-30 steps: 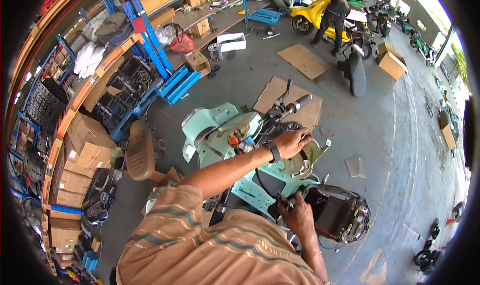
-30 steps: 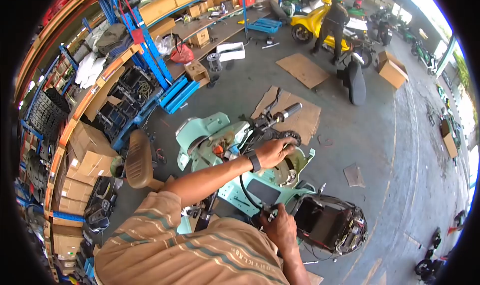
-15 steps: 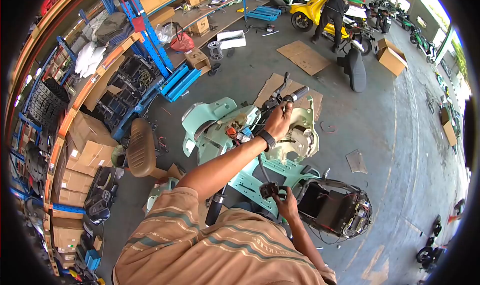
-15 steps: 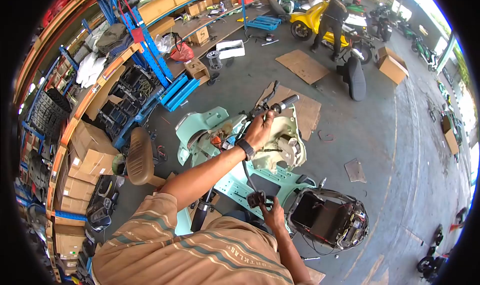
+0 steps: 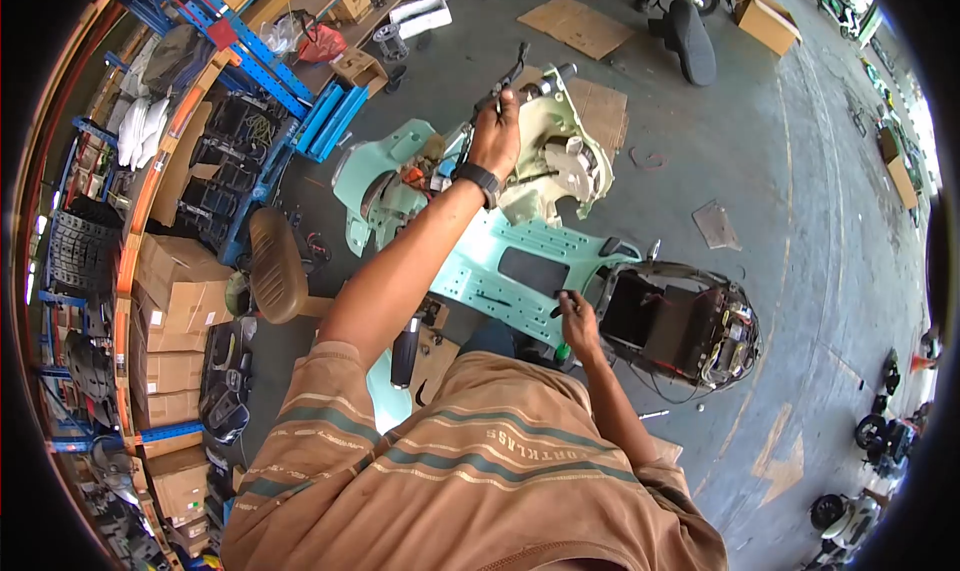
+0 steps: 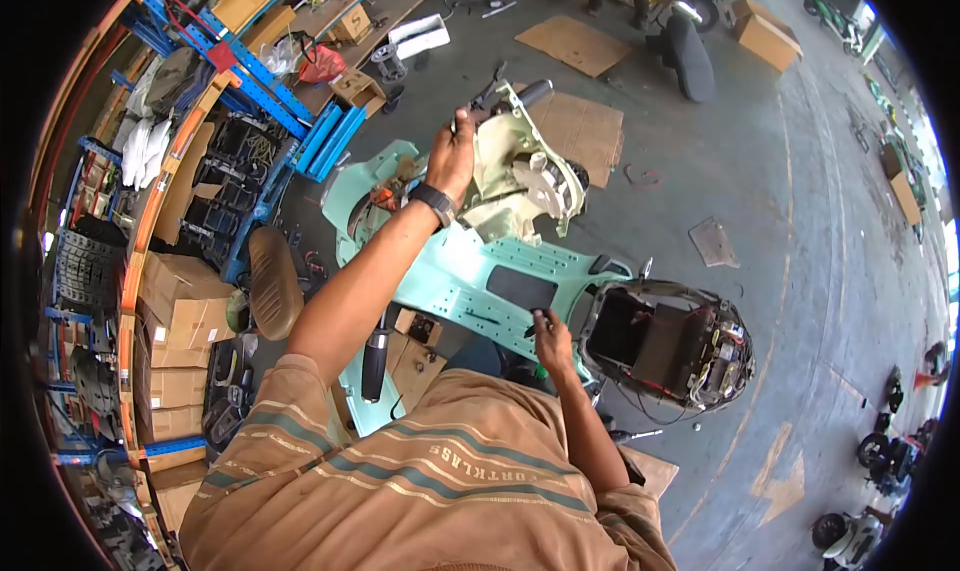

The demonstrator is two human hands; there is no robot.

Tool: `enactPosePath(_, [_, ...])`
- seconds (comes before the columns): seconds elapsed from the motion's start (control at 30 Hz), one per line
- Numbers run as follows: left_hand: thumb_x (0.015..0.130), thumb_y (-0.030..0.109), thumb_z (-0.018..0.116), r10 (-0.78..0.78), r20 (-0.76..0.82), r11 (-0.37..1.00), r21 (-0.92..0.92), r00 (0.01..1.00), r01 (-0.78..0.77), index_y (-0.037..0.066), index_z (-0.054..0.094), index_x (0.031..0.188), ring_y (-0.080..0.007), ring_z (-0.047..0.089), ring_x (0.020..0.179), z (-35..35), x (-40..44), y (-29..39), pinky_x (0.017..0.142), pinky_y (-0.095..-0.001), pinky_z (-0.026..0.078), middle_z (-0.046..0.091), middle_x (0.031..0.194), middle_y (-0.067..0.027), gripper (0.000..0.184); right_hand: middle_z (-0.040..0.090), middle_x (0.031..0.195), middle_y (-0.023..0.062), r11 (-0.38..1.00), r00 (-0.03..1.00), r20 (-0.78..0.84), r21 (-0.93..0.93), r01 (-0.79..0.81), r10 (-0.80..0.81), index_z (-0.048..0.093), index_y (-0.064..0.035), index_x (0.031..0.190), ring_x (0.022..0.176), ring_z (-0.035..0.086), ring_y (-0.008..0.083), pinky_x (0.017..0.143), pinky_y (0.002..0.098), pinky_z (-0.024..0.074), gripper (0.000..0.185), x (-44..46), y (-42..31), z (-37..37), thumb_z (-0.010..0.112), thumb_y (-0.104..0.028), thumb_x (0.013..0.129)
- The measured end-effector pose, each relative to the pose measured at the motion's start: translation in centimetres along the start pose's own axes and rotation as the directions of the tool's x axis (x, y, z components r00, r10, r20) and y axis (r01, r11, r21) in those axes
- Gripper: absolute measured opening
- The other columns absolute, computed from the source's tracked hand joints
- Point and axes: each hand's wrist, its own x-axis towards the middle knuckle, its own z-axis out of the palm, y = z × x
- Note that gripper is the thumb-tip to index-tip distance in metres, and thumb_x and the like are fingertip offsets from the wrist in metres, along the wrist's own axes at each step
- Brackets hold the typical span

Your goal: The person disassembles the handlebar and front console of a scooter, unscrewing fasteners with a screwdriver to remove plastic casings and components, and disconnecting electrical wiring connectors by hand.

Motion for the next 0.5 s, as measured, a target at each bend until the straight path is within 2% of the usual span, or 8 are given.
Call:
enactPosePath(0.03, [0.104, 0.05, 0.035, -0.069, 0.083, 0.993, 0.096, 0.994, 0.061, -0.006, 0.059, 0.096, -0.0309, 0.054, 0.074, -0.4, 0.0, -0.1, 0.073, -0.0428, 0.045, 0.061, 0.079, -0.0186, 0.061, 0.064, 0.075, 0.0055, 1.0, 1.0, -0.019, 0.007, -0.001, 0.001, 0.064, -0.0006, 0.113, 0.066, 0.049, 0.0114, 0.061, 0.0304, 0.0412, 0.037, -0.6, 0.6, -1.0, 0.051, -0.034, 0.103])
enactPosePath(0.07, [0.104, 0.051, 0.034, 0.066, 0.033, 0.995, 0.073, 0.997, -0.068, -0.005, 0.061, 0.101, -0.0319, 0.058, 0.074, 0.3, -0.2, -0.5, 0.073, -0.0429, 0.046, 0.062, 0.078, -0.0191, 0.062, 0.063, 0.076, 0.0054, 0.997, 0.998, -0.053, 0.07, 0.034, -0.03, 0.064, 0.0009, 0.112, 0.068, 0.05, 0.0109, 0.06, 0.0296, 0.0408, 0.037, -0.3, 2.7, -1.3, 0.052, -0.033, 0.103])
enactPosePath(0.13, [0.104, 0.052, 0.034, 0.025, 0.091, 0.995, 0.098, 0.996, -0.034, -0.004, 0.063, 0.103, -0.0319, 0.06, 0.074, 0.5, -0.5, 0.6, 0.073, -0.0428, 0.047, 0.063, 0.079, -0.0197, 0.063, 0.06, 0.076, 0.005, 1.0, 0.985, -0.174, 0.024, -0.017, 0.021, 0.064, 0.001, 0.111, 0.067, 0.05, 0.0109, 0.06, 0.0299, 0.041, 0.036, 0.0, 5.0, -1.6, 0.053, -0.032, 0.102])
enactPosePath(0.2, [0.103, 0.055, 0.034, 0.048, 0.134, 0.992, 0.111, 0.99, -0.063, -0.004, 0.062, 0.102, -0.026, 0.057, 0.071, 0.6, -0.5, 0.7, 0.07, -0.0413, 0.046, 0.059, 0.074, -0.0163, 0.066, 0.068, 0.085, 0.013, 0.997, 0.965, -0.26, -0.073, 0.005, -0.024, 0.064, 0.0, 0.113, 0.078, 0.064, 0.0224, 0.073, 0.0348, 0.05, 0.036, -0.8, 2.5, -2.9, 0.06, -0.033, 0.098])
enactPosePath(0.27, [0.102, 0.06, 0.034, -0.018, 0.255, 0.989, 0.148, 0.967, -0.021, -0.002, 0.063, 0.105, -0.0193, 0.051, 0.068, 0.2, 0.1, 0.3, 0.067, -0.0391, 0.045, 0.055, 0.071, -0.0092, 0.068, 0.068, 0.083, 0.021, 0.985, 0.945, -0.28, -0.093, 0.147, -0.168, 0.064, -0.0013, 0.114, 0.078, 0.067, 0.0351, 0.073, 0.0431, 0.0506, 0.04, -0.3, 0.1, -3.8, 0.063, -0.037, 0.094])
enactPosePath(0.3, [0.102, 0.06, 0.034, -0.022, 0.267, 0.988, 0.155, 0.963, -0.021, -0.002, 0.063, 0.105, -0.0193, 0.051, 0.068, 0.0, 0.6, 0.3, 0.067, -0.0391, 0.045, 0.055, 0.071, -0.0092, 0.068, 0.068, 0.087, 0.0217, 0.978, 0.94, -0.279, -0.124, 0.17, -0.199, 0.063, -0.002, 0.115, 0.081, 0.067, 0.0354, 0.074, 0.0429, 0.0509, 0.043, 0.0, -1.8, -4.5, 0.067, -0.037, 0.092])
enactPosePath(0.37, [0.102, 0.06, 0.039, -0.169, 0.476, 0.986, 0.088, 0.863, 0.144, 0.002, 0.066, 0.12, -0.0187, 0.056, 0.109, -0.3, 1.6, 0.5, 0.097, -0.0358, 0.043, 0.065, 0.12, -0.0124, 0.066, 0.068, 0.095, 0.0228, 0.952, 0.907, -0.305, -0.19, 0.242, -0.291, 0.06, -0.0041, 0.122, 0.088, 0.067, 0.0359, 0.078, 0.0428, 0.0515, 0.054, 1.5, -4.9, -5.5, 0.074, -0.04, 0.085])
enactPosePath(0.5, [0.099, 0.065, 0.04, -0.185, 0.553, 0.981, 0.155, 0.813, 0.118, 0.004, 0.065, 0.119, -0.0179, 0.051, 0.115, 1.0, 3.2, 0.9, 0.102, -0.0372, 0.039, 0.062, 0.122, -0.0118, 0.07, 0.067, 0.109, 0.0243, 0.818, 0.841, -0.2, -0.423, 0.39, -0.504, 0.047, -0.0081, 0.141, 0.102, 0.065, 0.0396, 0.09, 0.0452, 0.0498, 0.089, 3.2, -9.8, -7.7, 0.083, -0.049, 0.071])
